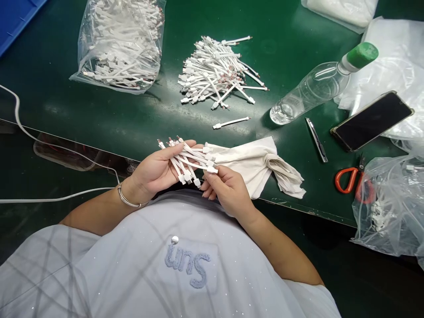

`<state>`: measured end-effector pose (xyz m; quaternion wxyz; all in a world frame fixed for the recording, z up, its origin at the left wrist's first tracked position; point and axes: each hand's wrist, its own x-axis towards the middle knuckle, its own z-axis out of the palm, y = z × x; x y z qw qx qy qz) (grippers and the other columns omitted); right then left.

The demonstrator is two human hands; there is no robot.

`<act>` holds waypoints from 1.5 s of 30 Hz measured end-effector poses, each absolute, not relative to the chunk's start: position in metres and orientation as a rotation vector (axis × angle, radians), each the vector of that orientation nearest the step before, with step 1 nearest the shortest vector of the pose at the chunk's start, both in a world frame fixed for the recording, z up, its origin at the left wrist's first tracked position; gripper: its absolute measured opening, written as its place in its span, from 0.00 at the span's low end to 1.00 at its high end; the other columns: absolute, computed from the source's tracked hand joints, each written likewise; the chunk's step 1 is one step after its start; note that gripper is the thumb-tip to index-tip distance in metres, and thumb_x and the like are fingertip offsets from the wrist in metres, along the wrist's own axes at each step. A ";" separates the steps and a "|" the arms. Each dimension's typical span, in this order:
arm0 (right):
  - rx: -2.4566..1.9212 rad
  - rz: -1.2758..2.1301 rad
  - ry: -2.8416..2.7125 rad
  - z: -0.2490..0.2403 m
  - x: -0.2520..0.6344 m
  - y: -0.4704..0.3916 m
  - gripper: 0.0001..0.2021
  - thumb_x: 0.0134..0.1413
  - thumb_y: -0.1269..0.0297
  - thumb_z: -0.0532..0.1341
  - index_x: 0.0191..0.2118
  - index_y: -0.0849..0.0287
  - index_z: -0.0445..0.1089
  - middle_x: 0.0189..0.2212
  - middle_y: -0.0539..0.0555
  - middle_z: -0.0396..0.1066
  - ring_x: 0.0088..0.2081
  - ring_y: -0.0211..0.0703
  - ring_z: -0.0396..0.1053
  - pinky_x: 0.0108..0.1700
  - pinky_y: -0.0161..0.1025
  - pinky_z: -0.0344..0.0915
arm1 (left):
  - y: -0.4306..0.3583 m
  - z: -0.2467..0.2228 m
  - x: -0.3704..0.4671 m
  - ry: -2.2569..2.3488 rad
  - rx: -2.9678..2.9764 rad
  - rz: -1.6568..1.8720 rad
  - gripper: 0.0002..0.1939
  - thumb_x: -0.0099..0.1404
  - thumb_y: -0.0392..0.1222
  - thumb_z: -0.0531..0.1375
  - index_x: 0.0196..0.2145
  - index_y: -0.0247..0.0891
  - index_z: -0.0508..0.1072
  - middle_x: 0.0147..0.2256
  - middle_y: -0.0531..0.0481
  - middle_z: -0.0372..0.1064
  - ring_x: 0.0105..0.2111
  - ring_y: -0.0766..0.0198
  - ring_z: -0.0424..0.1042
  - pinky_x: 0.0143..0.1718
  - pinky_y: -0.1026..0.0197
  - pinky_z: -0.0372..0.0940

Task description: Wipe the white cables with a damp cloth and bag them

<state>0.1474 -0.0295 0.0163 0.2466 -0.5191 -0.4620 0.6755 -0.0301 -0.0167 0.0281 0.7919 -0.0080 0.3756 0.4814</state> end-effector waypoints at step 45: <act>-1.406 1.750 -1.564 0.038 0.152 -0.012 0.18 0.51 0.49 0.63 0.25 0.60 0.68 0.19 0.49 0.68 0.20 0.32 0.63 0.20 0.30 0.57 | 0.004 0.029 -0.036 0.830 0.028 1.132 0.09 0.68 0.34 0.52 0.34 0.32 0.72 0.42 0.43 0.75 0.44 0.60 0.75 0.54 0.52 0.64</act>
